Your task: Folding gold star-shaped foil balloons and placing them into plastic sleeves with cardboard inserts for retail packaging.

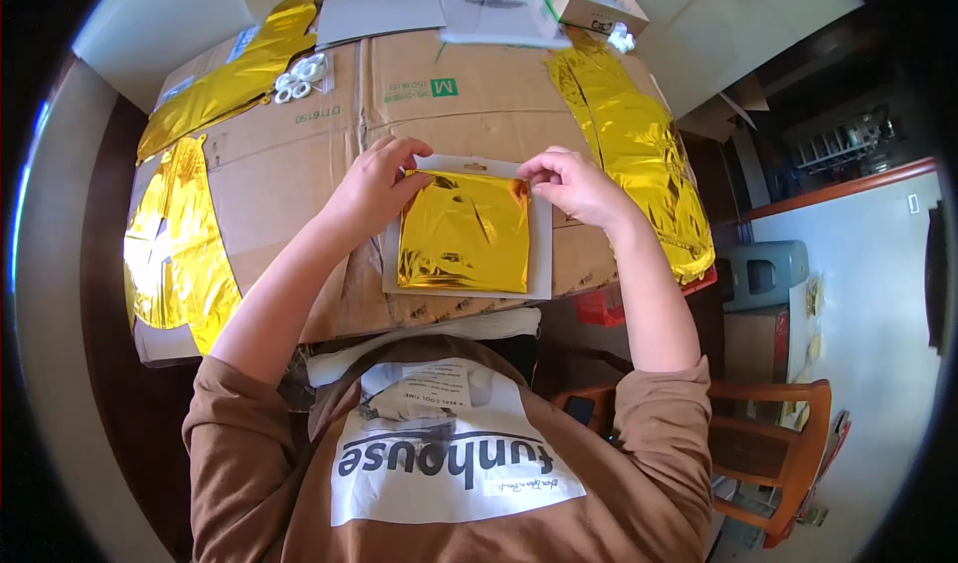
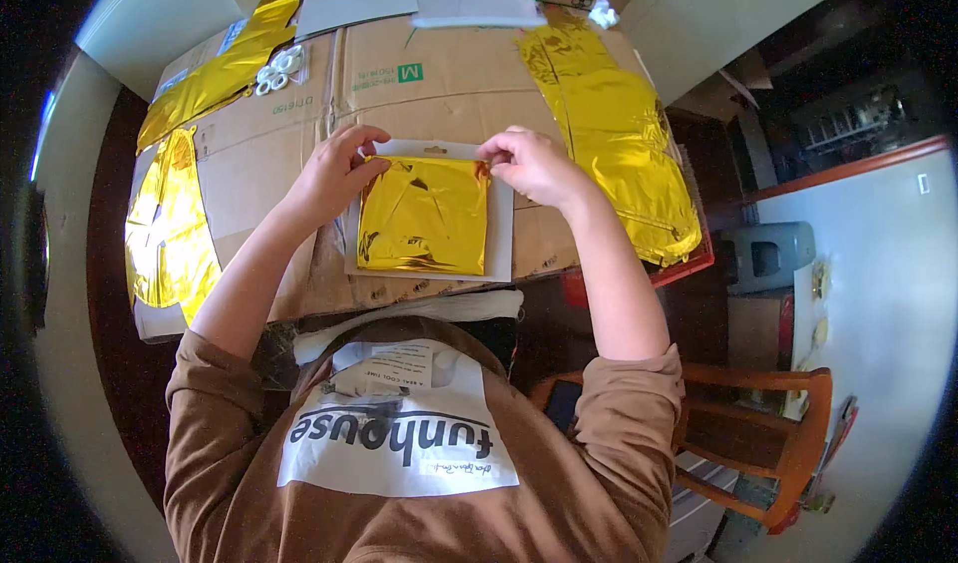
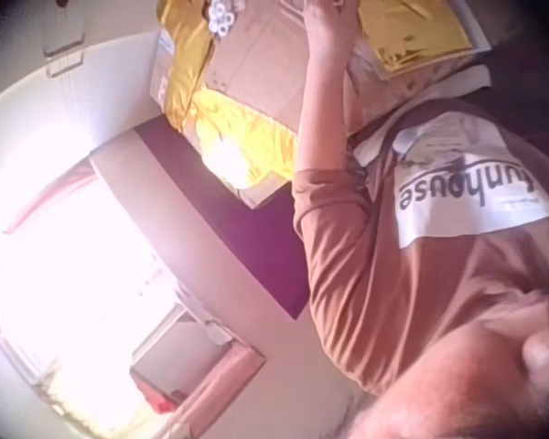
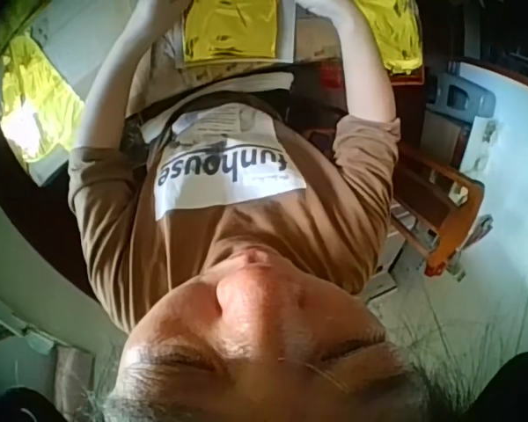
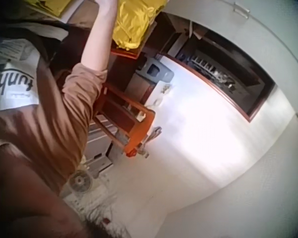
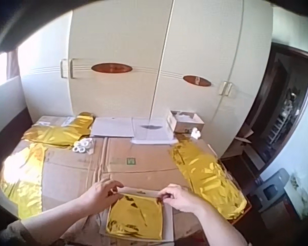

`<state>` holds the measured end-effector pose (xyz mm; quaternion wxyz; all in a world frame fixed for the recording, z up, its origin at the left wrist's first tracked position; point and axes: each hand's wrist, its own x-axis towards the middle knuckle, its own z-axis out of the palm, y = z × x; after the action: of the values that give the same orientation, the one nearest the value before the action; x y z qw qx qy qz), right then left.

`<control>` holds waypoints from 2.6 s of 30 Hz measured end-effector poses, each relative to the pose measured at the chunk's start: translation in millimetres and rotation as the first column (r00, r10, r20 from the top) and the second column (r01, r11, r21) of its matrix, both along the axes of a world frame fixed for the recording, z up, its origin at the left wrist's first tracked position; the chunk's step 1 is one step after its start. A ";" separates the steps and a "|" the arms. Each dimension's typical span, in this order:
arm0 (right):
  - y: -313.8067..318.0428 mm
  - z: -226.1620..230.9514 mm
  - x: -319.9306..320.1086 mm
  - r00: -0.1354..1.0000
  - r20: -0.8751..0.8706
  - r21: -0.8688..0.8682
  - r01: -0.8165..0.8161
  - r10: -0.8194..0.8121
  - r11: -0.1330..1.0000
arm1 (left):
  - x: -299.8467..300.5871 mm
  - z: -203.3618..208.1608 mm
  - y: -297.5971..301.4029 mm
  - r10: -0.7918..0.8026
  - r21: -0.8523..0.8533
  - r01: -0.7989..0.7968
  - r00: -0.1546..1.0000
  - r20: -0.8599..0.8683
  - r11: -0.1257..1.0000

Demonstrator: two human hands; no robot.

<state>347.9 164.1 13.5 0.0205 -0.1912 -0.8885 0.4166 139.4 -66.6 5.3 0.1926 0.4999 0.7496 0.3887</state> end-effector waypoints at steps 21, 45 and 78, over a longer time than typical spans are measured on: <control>10.3 4.8 -18.1 0.986 0.115 0.017 -0.123 0.120 0.992 | -0.1 -19.1 -7.9 -0.051 0.259 0.068 0.996 -0.068 0.964; -22.2 -7.4 20.4 0.969 -0.062 -0.584 0.159 -0.239 0.796 | 17.2 -14.6 0.4 -0.019 0.129 -0.099 0.719 0.695 0.987; -28.6 -17.5 32.4 0.950 -0.157 -0.639 0.111 -0.270 0.761 | 28.3 -23.2 4.7 -0.081 0.226 -0.111 0.712 0.698 0.968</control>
<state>380.3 135.5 -4.0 0.1060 -0.2254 -0.6672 0.7020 167.6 -61.9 -17.9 0.3945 0.3289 0.5687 0.6425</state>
